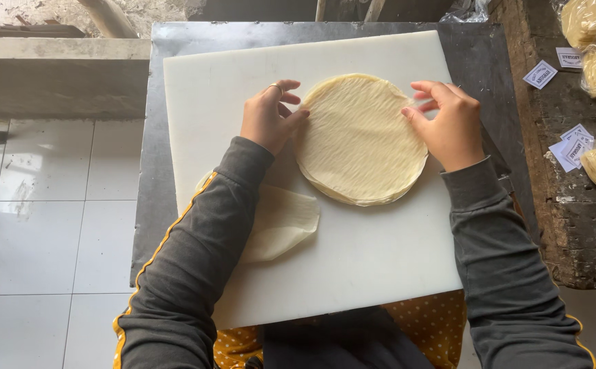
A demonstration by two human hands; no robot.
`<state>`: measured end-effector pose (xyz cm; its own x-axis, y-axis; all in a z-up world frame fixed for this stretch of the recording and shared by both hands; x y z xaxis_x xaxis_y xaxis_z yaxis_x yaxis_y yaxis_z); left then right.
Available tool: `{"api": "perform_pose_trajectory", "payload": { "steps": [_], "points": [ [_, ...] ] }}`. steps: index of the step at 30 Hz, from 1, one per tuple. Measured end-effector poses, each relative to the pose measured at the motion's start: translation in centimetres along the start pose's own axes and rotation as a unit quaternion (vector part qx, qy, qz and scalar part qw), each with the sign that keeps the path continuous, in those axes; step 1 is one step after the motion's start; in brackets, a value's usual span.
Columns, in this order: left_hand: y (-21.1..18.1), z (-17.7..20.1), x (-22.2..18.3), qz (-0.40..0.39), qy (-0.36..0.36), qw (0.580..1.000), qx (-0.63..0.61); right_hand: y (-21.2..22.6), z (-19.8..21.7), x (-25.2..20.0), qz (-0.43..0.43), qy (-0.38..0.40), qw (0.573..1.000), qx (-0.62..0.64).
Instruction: The person separates thin round dough sheets, stacks them, and uses a knife to cut the stack into quarters. The cut pieces are then placed into a clear plastic bag and set aside.
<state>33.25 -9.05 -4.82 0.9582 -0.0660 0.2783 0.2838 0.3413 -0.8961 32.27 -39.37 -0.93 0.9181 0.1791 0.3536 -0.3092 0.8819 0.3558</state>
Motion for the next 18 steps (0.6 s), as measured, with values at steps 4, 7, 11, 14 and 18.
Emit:
{"api": "perform_pose_trajectory", "payload": {
  "steps": [4, 7, 11, 14, 18],
  "points": [
    [-2.1, 0.5, -0.5, -0.067, 0.020, 0.992, 0.105, 5.3, -0.5, -1.2, 0.162, -0.039, 0.981, -0.102],
    [-2.7, 0.1, -1.6, -0.055, 0.185, 0.961, 0.200, 9.5, -3.5, -2.8, 0.244, 0.044, 0.963, -0.102],
    [-1.9, 0.0, -6.4, 0.070, 0.401, 0.883, 0.233, 11.4, -7.8, -5.3, 0.234, 0.239, 0.935, -0.119],
    [-4.8, 0.5, -8.2, -0.036, 0.362, 0.899, 0.245, 12.1, -7.3, -5.2, 0.231, 0.242, 0.934, -0.129],
    [-5.1, 0.7, -9.1, -0.014, 0.325, 0.918, 0.227, 13.9, -4.7, -4.6, 0.283, 0.193, 0.936, -0.080]
  ]
}}
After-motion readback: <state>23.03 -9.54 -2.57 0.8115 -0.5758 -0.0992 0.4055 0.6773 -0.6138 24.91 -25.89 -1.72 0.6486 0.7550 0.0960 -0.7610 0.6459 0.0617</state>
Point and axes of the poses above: each hand's wrist, its own x-axis towards the middle knuckle, its own z-axis out of the back of the hand, y = z × x, the point moved 9 cm from there along x, towards the middle knuckle, and after that the axes turned 7 degrees about -x, right-handed, at the moved point
